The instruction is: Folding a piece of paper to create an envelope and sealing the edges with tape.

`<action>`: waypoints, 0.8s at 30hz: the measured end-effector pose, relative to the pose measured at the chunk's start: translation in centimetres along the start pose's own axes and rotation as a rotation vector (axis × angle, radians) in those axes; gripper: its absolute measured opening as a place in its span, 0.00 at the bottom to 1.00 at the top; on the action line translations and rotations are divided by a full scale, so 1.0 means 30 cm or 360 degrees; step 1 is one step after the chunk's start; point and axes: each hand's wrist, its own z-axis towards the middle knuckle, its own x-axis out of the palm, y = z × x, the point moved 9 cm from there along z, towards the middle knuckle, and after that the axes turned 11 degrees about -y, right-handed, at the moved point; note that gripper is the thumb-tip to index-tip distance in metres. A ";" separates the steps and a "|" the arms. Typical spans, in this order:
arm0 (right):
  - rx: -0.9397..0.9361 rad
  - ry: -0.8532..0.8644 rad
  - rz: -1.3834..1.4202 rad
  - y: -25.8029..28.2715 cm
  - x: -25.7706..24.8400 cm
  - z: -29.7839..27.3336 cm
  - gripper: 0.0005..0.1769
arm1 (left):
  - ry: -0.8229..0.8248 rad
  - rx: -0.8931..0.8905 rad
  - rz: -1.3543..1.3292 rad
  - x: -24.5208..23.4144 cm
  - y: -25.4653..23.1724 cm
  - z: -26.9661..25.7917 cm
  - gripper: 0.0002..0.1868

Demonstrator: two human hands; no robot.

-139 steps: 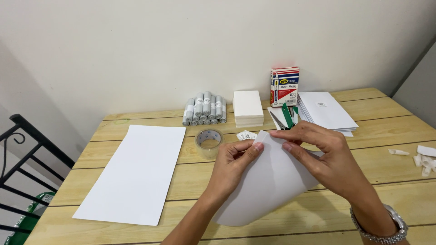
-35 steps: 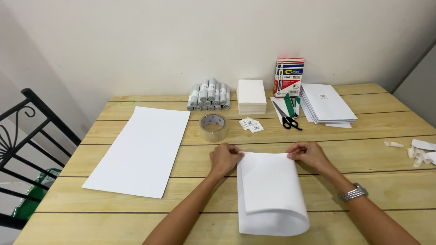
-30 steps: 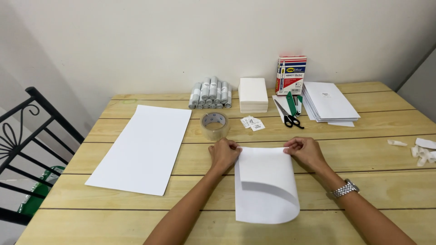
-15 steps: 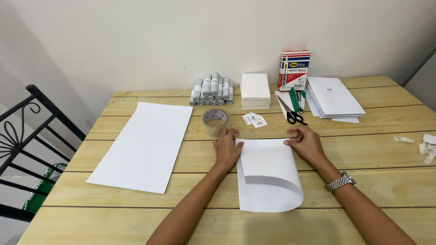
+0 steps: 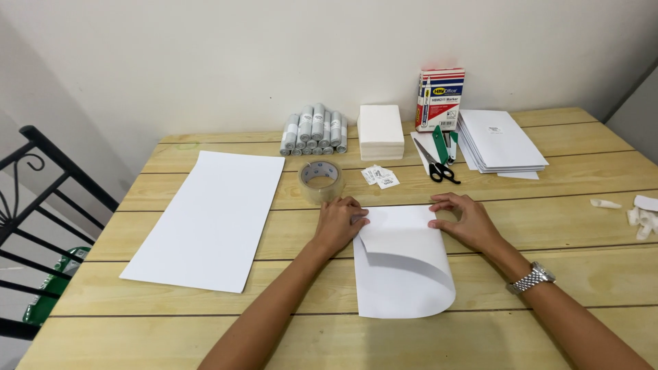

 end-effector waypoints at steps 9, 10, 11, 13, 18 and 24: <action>0.0032 0.0294 0.0006 0.098 -0.034 -0.073 0.41 | 0.0260 0.0054 0.0001 -0.102 -0.116 -0.054 0.27; 0.0035 0.0299 0.0008 0.074 -0.032 -0.068 0.41 | 0.0264 0.0049 0.0002 -0.103 -0.116 -0.056 0.27; 0.0019 0.0387 -0.0079 0.048 -0.016 -0.068 0.45 | 0.0330 0.0041 0.0045 -0.093 -0.112 -0.062 0.32; 0.0008 0.0484 -0.0164 0.040 -0.008 -0.078 0.48 | 0.0402 0.0023 0.0087 -0.103 -0.123 -0.068 0.38; 0.0077 0.0777 -0.0298 0.087 0.006 -0.136 0.60 | 0.0804 -0.0066 0.0192 -0.107 -0.163 -0.095 0.58; 0.0080 0.0911 -0.0376 0.060 0.032 -0.158 0.69 | 0.0985 -0.0090 0.0339 -0.064 -0.151 -0.104 0.65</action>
